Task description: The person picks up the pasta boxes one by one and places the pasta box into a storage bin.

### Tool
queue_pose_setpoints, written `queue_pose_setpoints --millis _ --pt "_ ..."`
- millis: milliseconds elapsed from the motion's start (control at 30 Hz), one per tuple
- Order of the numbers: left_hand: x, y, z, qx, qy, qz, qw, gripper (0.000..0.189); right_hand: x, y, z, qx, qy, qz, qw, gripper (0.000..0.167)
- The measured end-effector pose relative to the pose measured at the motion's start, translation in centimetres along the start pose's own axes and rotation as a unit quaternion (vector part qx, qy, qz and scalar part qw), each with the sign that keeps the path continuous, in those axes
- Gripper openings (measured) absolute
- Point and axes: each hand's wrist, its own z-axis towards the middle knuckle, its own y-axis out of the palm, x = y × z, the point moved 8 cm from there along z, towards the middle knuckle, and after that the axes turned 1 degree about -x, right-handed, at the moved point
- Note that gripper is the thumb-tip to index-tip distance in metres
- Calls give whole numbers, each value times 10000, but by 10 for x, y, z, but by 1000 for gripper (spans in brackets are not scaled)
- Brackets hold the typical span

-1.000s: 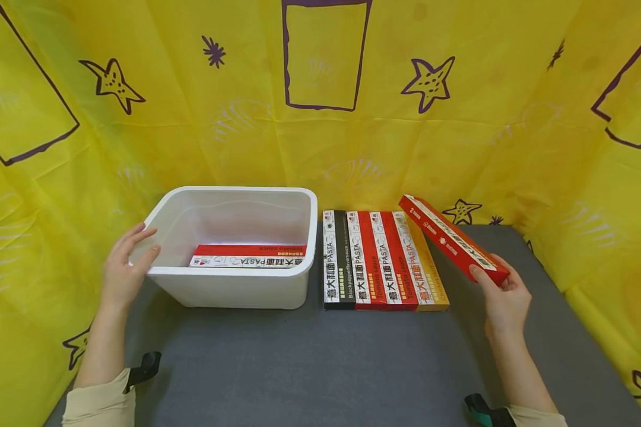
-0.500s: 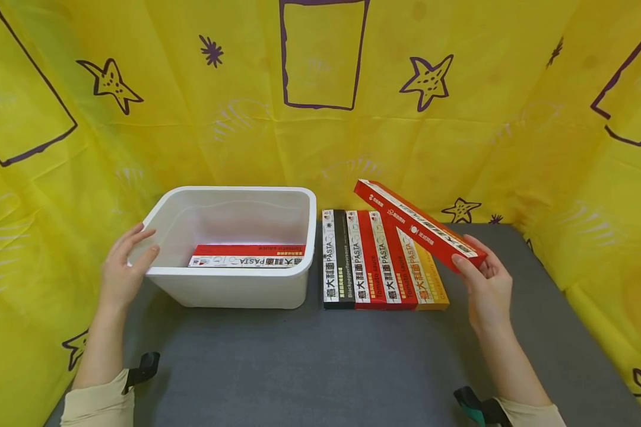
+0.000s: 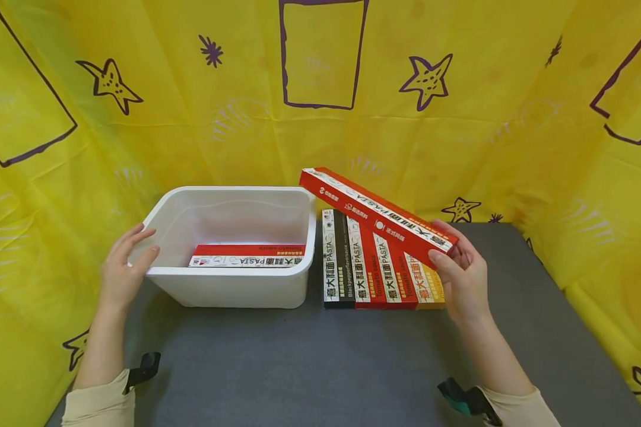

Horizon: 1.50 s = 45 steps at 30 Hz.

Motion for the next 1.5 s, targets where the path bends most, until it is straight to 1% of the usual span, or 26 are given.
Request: queue_pose_setpoints --millis 67,233,533,733,900,1133,1200,1367,1500 --pt "0 0 0 10 16 18 10000 41 2 7 -1 -124 70 -201 9997 41" --pt "-1 0 0 28 12 47 10000 41 10 23 -2 -422 263 -490 9976 44" --pt "-1 0 0 38 10 -36 10000 41 27 48 -3 -1102 471 -648 9907 50" --pt "-2 0 1 7 -35 -10 10000 42 38 60 0 -1379 552 -752 9860 51" --pt "-1 0 1 53 1 18 10000 40 46 68 3 -1614 595 -931 9807 53" --pt "0 -1 0 43 -25 -110 9999 41 53 80 7 -2018 558 -971 9730 58" --pt "0 -2 0 55 -15 -141 9999 41 56 82 8 -2092 633 -938 9713 57" --pt "-2 -2 0 101 -4 -73 9999 41 63 83 11 -2105 836 -1087 9679 52" --pt "-3 -1 -1 117 -11 -37 9999 40 65 83 15 -2046 813 -1330 9664 54"
